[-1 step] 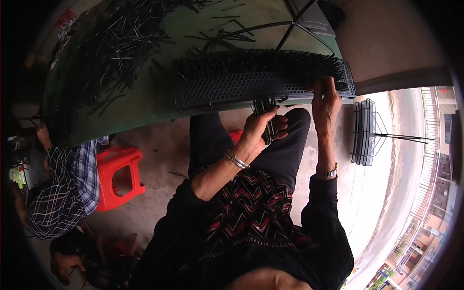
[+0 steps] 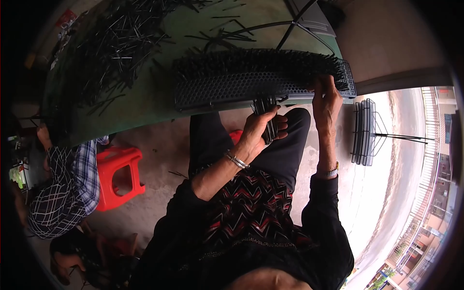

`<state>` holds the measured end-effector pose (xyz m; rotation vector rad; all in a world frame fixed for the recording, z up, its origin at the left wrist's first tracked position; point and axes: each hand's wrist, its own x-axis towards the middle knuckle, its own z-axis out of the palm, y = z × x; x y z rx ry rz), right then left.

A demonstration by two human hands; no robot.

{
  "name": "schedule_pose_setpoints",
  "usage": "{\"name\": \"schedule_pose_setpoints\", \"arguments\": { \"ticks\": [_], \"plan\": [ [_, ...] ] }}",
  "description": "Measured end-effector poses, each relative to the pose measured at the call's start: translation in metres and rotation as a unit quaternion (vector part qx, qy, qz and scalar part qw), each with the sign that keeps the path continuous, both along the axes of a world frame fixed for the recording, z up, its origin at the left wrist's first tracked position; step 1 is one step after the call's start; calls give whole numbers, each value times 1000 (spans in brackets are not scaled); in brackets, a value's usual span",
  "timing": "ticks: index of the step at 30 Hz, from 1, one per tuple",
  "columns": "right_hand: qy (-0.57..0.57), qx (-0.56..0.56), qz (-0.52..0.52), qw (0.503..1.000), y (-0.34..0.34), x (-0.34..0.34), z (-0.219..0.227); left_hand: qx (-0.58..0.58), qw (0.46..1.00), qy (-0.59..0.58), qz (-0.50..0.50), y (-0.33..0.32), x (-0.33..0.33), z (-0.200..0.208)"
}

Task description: Inserting bundles of bristles into the holes of a brush frame.

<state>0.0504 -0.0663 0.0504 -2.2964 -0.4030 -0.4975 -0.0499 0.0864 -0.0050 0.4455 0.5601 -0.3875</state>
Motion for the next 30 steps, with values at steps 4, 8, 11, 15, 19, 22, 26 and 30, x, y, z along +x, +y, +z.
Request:
{"name": "schedule_pose_setpoints", "arguments": {
  "ticks": [4,8,11,15,19,22,26,30],
  "plan": [
    [29,-28,28,999,-8,11,5,-2,1000,-4,-11,1,-2,7],
    [45,-40,51,997,-6,13,12,40,997,-30,-53,8,-4,17],
    [31,-72,60,995,-5,15,14,51,996,-34,-67,9,-5,20],
    [-1,-106,64,992,0,19,19,48,995,-46,-69,5,-4,16],
    [-15,-142,116,983,0,22,12,45,996,-52,-64,6,-5,13],
    [-27,-172,91,981,-1,16,6,57,994,-63,-63,6,-5,17],
    [-102,-218,4,971,5,11,4,65,995,-51,-63,7,-6,19],
    [-65,-243,-50,966,7,12,-1,79,995,-42,-48,5,-8,31]
  ]
}}
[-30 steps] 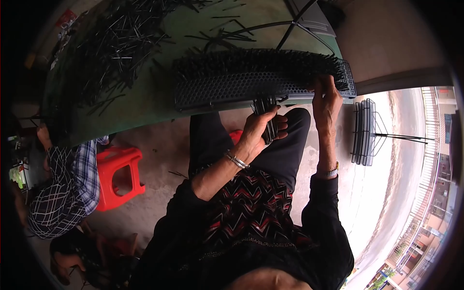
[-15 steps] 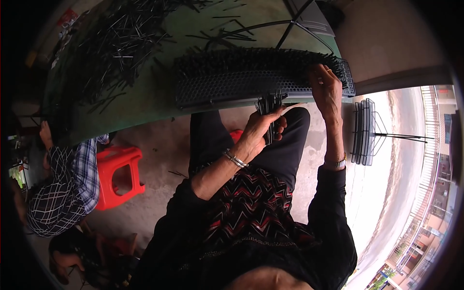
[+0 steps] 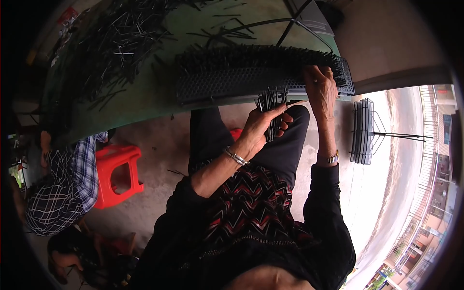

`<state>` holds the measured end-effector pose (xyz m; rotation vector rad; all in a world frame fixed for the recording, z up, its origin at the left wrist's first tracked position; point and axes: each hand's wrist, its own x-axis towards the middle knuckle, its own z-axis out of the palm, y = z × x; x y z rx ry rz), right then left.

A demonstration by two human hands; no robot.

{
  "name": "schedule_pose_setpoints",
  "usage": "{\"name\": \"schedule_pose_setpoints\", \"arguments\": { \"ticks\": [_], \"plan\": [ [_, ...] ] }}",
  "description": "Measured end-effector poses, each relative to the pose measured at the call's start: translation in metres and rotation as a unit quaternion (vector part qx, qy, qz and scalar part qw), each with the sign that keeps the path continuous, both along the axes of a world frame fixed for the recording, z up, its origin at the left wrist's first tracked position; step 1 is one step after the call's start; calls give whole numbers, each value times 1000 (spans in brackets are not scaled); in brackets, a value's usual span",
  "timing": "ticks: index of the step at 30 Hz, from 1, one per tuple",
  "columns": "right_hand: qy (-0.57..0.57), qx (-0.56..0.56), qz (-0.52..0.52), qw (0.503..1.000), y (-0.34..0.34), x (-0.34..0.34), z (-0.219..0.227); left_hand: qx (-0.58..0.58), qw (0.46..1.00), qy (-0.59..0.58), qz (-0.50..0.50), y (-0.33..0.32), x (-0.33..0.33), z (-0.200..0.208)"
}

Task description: Inserting bundles of bristles into the holes of a brush frame.

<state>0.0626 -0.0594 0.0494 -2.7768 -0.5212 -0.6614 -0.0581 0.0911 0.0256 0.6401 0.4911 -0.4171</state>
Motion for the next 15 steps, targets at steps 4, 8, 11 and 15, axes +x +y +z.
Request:
{"name": "schedule_pose_setpoints", "arguments": {
  "ticks": [4,8,11,15],
  "plan": [
    [-42,-60,0,997,0,-9,-4,4,1000,-7,-4,0,-1,1],
    [150,187,73,968,4,-37,9,0,1000,1,-6,4,-2,-2],
    [410,303,158,846,0,-55,9,20,1000,-18,-12,3,-5,-2],
    [443,375,121,805,-1,-63,15,80,994,-58,-36,3,-8,0]
  ]
}}
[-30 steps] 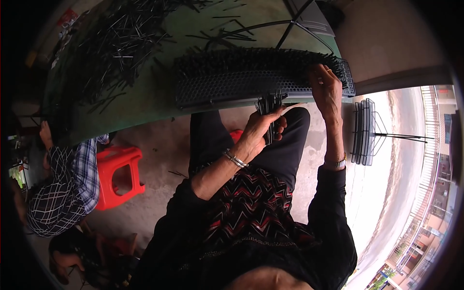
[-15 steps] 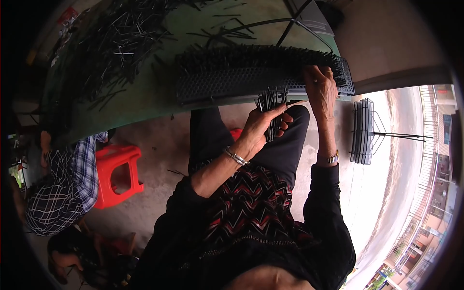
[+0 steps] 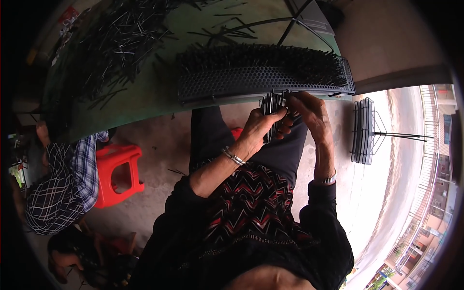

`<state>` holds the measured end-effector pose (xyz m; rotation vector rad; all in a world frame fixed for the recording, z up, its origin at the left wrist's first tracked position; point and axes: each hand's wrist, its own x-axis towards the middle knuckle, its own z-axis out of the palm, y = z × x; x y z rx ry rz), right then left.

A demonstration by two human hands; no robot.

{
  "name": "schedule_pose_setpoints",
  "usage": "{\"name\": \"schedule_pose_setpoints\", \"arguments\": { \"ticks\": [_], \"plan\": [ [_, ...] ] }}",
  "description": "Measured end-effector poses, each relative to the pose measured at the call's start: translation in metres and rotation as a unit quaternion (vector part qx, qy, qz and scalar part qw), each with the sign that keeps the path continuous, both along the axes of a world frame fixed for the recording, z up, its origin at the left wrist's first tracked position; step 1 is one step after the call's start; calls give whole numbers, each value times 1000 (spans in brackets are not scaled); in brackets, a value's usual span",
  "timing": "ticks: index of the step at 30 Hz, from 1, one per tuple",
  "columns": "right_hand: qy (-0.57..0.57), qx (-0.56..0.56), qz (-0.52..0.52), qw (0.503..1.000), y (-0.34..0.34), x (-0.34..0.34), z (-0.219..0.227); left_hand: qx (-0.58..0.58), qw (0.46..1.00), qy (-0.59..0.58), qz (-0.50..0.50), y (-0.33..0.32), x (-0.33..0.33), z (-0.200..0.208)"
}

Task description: Inserting bundles of bristles into the holes of a brush frame.

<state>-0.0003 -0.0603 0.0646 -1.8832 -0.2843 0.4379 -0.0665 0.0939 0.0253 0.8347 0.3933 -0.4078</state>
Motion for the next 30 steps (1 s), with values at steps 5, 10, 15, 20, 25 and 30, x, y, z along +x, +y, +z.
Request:
{"name": "schedule_pose_setpoints", "arguments": {
  "ticks": [5,10,15,20,25,30],
  "plan": [
    [41,60,-27,997,-5,-3,-1,28,999,4,-43,3,-2,-3],
    [43,33,-21,998,-15,-4,-4,39,996,-29,-68,0,-2,-13],
    [-181,-14,-221,958,-14,3,8,-79,995,52,43,6,16,-13],
    [-355,-80,-262,894,-13,26,-19,-109,989,89,45,5,26,-32],
    [-412,-153,-251,863,-9,31,-24,-132,985,96,55,3,21,-38],
    [-423,-162,-246,857,-9,28,-22,-109,987,101,58,1,20,-28]
  ]
}}
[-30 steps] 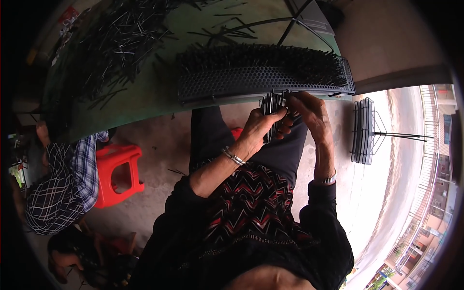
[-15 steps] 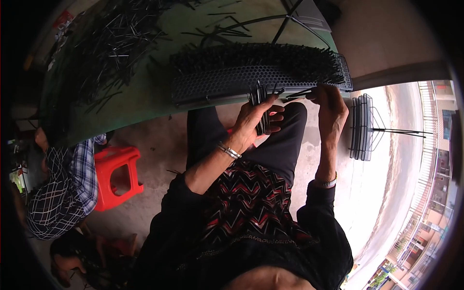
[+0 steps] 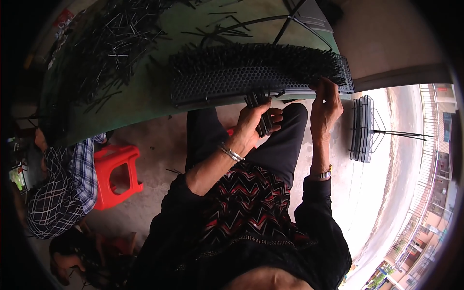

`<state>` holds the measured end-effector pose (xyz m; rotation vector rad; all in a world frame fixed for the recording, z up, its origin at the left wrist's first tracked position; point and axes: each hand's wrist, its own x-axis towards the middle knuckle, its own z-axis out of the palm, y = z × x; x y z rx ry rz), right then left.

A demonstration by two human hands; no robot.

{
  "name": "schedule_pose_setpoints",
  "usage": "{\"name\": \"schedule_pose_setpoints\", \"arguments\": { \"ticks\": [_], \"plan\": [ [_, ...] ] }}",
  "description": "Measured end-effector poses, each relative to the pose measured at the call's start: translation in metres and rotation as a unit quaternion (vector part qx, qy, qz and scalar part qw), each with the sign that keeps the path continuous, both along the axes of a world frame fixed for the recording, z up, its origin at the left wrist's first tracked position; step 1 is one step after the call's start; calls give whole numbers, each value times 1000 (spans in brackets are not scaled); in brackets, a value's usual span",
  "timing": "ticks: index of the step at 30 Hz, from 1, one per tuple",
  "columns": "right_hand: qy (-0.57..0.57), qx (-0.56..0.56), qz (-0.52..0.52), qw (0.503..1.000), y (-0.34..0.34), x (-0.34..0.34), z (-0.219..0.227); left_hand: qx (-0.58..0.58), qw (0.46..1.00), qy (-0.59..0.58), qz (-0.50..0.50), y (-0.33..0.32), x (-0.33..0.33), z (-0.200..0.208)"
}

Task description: Inserting bundles of bristles into the holes of a brush frame.

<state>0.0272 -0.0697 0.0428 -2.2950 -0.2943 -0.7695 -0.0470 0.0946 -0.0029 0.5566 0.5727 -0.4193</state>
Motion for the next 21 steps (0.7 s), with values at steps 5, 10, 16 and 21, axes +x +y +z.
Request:
{"name": "schedule_pose_setpoints", "arguments": {
  "ticks": [5,10,16,21],
  "plan": [
    [45,-37,11,998,-4,3,-8,-2,1000,10,4,-2,-4,8],
    [29,-72,40,996,2,9,-3,40,998,-57,4,0,-7,4],
    [5,-203,3,979,-1,22,-13,26,996,-82,-19,-2,-8,9],
    [-82,-285,-33,954,8,3,-9,67,994,-88,-26,0,-12,21]
  ]
}}
